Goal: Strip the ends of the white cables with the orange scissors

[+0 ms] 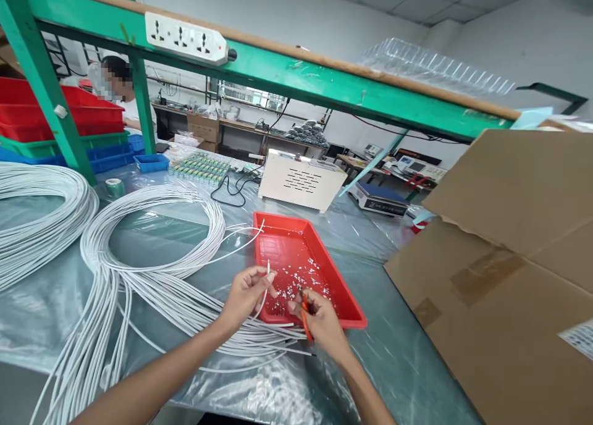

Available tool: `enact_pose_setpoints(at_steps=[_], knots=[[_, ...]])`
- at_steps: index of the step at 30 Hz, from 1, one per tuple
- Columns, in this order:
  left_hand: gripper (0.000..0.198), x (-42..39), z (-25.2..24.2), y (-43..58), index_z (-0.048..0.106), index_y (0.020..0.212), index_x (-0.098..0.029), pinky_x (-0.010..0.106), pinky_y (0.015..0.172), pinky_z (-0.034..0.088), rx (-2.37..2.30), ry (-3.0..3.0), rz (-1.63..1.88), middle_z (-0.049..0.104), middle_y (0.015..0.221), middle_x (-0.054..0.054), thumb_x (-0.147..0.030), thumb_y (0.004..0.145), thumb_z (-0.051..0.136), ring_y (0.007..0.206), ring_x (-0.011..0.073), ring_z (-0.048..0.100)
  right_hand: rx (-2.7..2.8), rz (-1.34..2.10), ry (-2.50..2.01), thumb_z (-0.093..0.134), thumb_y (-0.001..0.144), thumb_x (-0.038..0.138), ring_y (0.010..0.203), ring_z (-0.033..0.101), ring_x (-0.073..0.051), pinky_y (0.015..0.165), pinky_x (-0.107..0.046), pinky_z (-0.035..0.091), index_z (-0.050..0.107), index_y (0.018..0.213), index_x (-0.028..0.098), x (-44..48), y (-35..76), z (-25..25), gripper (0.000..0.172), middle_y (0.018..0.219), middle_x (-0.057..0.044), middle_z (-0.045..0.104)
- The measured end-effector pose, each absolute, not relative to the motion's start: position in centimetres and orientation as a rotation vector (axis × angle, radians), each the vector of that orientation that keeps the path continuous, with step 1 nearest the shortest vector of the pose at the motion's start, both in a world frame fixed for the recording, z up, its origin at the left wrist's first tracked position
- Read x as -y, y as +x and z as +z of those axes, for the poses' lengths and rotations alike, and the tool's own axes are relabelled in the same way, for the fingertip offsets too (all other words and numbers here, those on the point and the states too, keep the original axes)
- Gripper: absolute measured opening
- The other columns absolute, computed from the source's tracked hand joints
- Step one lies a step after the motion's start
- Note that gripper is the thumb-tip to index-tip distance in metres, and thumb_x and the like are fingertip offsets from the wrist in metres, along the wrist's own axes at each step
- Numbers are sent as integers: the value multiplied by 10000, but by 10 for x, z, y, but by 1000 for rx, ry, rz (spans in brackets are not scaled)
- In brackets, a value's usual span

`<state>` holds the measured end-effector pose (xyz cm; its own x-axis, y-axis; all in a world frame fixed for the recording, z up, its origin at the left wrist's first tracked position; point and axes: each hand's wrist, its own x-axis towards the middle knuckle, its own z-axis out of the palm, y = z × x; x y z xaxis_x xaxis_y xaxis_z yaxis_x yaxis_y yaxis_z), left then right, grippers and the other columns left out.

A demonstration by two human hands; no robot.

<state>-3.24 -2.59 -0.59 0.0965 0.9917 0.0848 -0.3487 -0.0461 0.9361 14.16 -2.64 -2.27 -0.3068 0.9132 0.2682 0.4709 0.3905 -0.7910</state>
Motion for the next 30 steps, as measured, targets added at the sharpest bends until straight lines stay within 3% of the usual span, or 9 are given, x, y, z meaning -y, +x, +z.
enact_pose_setpoints(at_steps=[5,10,14,20,24,30], knots=[[335,23,-9,-30,493,832,-148,151,263,194,-816,1018,1302,573,445,-37,-445,702,575,236,27,258,2060,599,-1096,448,784,130,704,573,-162,619,-253,478,458,734,180,39,135,-11,72,780,-61,603],[366,17,-12,-29,510,699,-137,166,307,280,-828,986,1322,623,610,15,-492,660,593,284,29,373,2309,325,-894,454,692,69,791,609,-228,701,-345,495,607,810,198,60,132,-24,233,839,-86,664],[373,14,-12,-30,522,753,-134,179,363,332,-829,967,1314,607,585,10,-493,673,583,328,52,438,2426,21,-688,417,709,38,858,620,-222,769,-346,500,612,937,176,70,133,-30,330,878,-105,680],[406,9,-10,-28,540,844,-125,165,328,272,-857,977,1268,575,498,-17,-510,717,521,281,40,382,2446,95,-540,501,727,72,785,628,-194,709,-275,514,579,936,188,56,136,-10,251,805,-81,682],[376,1,-5,-24,563,840,-119,157,292,232,-895,984,1184,582,489,-16,-467,698,564,245,37,369,2149,306,-1035,502,787,228,664,595,-171,613,-252,483,567,787,193,24,145,5,73,714,-47,630],[309,-3,2,-20,607,801,-101,147,278,257,-929,1029,1091,631,605,25,-390,692,600,259,35,432,2031,343,-1332,481,803,341,526,454,-126,498,-212,380,462,677,190,-16,158,-7,197,575,13,486]])
